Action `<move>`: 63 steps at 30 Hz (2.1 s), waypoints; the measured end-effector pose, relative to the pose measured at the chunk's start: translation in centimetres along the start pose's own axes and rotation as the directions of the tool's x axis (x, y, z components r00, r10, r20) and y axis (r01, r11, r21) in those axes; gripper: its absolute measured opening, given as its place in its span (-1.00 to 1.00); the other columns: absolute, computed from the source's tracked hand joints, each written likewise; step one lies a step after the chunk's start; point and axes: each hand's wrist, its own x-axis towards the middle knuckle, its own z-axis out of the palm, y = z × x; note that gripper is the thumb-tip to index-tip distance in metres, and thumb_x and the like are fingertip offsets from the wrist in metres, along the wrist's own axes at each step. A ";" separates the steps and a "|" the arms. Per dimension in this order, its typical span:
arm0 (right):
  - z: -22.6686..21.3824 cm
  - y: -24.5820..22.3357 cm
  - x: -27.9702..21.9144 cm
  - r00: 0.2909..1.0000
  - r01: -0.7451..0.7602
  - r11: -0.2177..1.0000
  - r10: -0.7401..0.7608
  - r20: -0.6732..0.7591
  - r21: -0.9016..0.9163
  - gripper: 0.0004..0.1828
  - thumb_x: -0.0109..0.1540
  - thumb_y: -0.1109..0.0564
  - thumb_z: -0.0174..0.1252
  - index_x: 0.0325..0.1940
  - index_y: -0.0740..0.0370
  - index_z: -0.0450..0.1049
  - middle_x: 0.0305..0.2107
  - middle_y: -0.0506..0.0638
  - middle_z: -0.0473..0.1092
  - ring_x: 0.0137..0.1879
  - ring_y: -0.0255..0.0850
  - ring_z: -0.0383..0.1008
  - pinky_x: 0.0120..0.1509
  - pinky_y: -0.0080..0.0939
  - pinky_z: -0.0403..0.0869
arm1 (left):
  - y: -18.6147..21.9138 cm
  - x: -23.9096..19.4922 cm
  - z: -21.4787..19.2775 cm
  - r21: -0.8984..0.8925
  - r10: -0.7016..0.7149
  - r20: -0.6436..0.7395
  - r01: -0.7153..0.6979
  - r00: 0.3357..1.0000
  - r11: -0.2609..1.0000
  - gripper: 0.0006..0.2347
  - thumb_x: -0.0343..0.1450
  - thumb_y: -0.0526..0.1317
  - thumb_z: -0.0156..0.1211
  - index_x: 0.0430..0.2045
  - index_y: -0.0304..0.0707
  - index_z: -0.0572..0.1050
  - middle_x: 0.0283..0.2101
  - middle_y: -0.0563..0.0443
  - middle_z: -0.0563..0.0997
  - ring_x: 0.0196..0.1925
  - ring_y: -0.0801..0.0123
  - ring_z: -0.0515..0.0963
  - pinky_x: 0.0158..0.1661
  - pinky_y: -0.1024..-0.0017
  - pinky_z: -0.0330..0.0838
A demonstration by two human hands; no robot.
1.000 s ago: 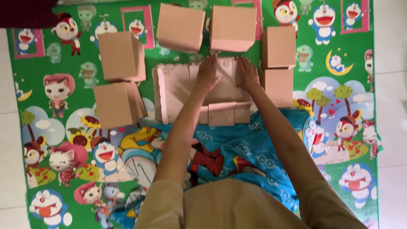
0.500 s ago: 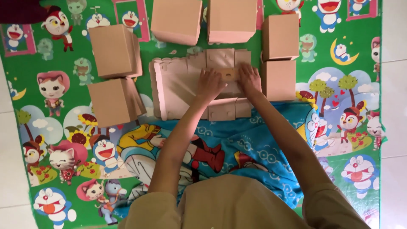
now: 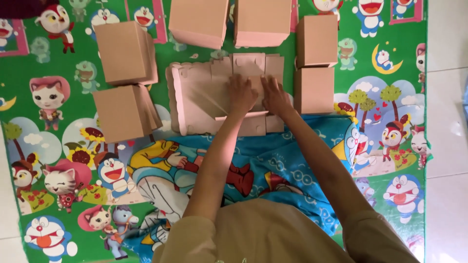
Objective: The person assembles small cardboard boxes from flat pieces on a patterned mat. They fold the sides, tuck in tabs, and secure the boxes, repeating the process for multiple units.
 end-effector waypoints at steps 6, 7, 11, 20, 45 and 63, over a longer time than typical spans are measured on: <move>-6.6 -4.1 -2.6 0.989 -0.122 0.964 0.099 0.107 0.236 0.04 0.13 0.13 0.10 0.68 -0.03 -0.14 0.48 0.44 -0.27 0.51 0.51 0.00 0.48 0.37 0.29 | -2.2 0.0 7.1 -0.080 0.030 -0.526 -0.084 0.850 0.993 -0.57 0.46 0.03 0.01 0.21 -0.02 0.45 0.35 -0.16 0.30 0.41 -0.27 0.17 0.22 -0.13 0.05; -5.9 -3.8 -2.4 0.986 -0.135 0.969 0.111 0.124 0.208 0.07 0.12 0.12 0.13 0.68 -0.10 -0.14 0.49 0.40 -0.24 0.52 0.46 0.02 0.49 0.34 0.30 | -2.2 -0.5 5.9 -0.061 0.008 -0.384 -0.034 0.923 0.998 -0.54 0.47 0.04 0.04 0.30 0.08 0.36 0.41 -0.10 0.29 0.44 -0.23 0.17 0.26 -0.14 0.04; -3.2 -2.5 -1.0 0.986 -0.134 0.989 0.127 0.104 0.067 0.09 0.09 0.13 0.22 0.65 -0.29 -0.08 0.42 0.28 -0.13 0.39 0.32 0.23 0.29 0.24 0.51 | -0.7 0.9 6.2 -0.124 -0.111 -0.254 0.081 0.961 0.989 -0.43 0.31 -0.01 0.22 0.29 0.14 0.30 0.43 -0.09 0.22 0.39 -0.12 0.18 0.28 -0.05 0.09; -4.0 -3.5 -0.3 0.988 -0.100 0.994 0.104 0.116 -0.045 0.09 0.11 0.20 0.23 0.65 -0.30 -0.08 0.40 0.42 -0.10 0.32 0.40 0.32 0.13 0.30 0.59 | 0.6 1.9 4.2 0.196 -0.072 0.038 0.063 0.997 0.979 -0.51 0.53 -0.13 -0.18 0.45 0.07 0.08 0.50 -0.33 0.08 0.50 -0.03 0.05 0.36 0.00 -0.21; -6.5 -6.1 -0.6 0.969 -0.108 0.984 0.136 0.205 -0.141 0.28 0.10 0.33 0.29 0.70 -0.18 -0.32 0.40 0.67 -0.19 0.08 0.33 0.59 0.05 0.29 0.60 | -8.6 0.5 -6.9 -0.175 -0.163 -0.149 0.136 0.975 0.975 -0.17 0.18 -0.07 0.66 0.30 -0.38 0.27 0.30 -0.21 0.37 0.18 0.02 0.56 0.24 0.22 0.40; -5.4 -5.2 0.0 0.963 -0.090 0.982 0.128 0.238 -0.166 0.31 0.09 0.31 0.34 0.70 -0.15 -0.36 0.39 0.69 -0.19 0.06 0.37 0.59 0.06 0.32 0.59 | -8.9 -4.0 -2.5 -0.070 0.205 -0.187 -0.221 0.961 0.973 -0.27 0.21 -0.05 0.35 0.31 -0.22 0.22 0.28 -0.27 0.32 0.36 -0.12 0.35 0.27 0.13 0.24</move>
